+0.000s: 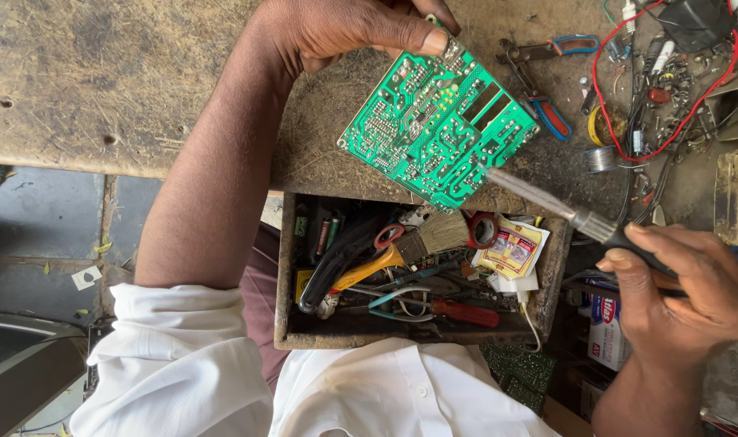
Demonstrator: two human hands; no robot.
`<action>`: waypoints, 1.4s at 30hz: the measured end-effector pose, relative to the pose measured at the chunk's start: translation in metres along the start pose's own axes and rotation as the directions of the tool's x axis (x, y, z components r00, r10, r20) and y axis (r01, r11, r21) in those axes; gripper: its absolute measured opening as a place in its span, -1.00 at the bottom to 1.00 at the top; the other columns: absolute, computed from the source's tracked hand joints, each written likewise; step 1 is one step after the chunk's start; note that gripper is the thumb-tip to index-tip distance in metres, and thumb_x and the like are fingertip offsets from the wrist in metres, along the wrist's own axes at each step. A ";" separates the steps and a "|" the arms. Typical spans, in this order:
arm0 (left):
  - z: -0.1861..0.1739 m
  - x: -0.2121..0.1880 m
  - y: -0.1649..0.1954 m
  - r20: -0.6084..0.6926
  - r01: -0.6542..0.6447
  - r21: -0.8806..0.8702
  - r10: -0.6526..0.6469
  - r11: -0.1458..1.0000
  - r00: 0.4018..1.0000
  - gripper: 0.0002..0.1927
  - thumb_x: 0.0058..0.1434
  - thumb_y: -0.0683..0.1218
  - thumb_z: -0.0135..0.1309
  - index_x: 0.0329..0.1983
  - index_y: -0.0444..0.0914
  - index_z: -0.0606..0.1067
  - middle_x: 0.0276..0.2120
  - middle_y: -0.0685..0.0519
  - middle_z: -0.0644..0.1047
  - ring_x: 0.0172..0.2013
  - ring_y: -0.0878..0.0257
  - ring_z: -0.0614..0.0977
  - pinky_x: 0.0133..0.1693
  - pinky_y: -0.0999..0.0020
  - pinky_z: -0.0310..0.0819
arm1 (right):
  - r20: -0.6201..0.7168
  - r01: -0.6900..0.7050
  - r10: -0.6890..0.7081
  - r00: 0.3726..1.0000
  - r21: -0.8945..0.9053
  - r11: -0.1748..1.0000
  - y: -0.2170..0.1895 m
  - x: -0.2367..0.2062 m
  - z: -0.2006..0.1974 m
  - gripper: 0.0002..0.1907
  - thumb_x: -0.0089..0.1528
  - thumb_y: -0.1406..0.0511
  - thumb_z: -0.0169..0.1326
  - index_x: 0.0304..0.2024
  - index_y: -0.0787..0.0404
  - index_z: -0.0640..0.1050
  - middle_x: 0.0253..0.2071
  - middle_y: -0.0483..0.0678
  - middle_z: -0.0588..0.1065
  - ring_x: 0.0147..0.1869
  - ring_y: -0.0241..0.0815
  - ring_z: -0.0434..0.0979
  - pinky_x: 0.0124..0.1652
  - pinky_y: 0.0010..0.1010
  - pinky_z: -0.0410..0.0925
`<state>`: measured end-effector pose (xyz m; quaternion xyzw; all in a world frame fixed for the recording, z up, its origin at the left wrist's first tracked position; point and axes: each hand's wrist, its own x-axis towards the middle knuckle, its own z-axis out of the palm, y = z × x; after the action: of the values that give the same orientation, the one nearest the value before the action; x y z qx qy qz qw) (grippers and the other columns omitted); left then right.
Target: The person repairs a green circuit board at a cluttered workbench. They hold the board, use a soldering iron to work on its solder joints, flip the board over to reach the other side, and use a screwdriver and pliers on components before resuming soldering.
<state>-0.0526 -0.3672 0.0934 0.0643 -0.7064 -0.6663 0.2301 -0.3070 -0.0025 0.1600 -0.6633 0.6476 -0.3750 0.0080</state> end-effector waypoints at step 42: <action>-0.002 -0.002 -0.016 -0.133 0.042 0.109 -0.027 0.993 0.991 -0.57 0.15 0.21 0.42 -0.14 -0.18 0.67 -0.29 0.13 0.67 -0.29 0.34 0.66 -0.22 0.39 0.60 | 0.130 0.182 -0.169 0.977 -0.099 0.978 -0.003 0.011 -0.001 -0.75 0.29 0.47 0.38 -0.02 0.39 0.62 -0.13 0.15 0.58 -0.17 -0.14 0.63 -0.23 -0.48 0.47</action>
<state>-0.0534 -0.3703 0.0772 0.1329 -0.7245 -0.6241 0.2606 -0.3063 -0.0106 0.1675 -0.7389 0.6043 -0.2972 -0.0226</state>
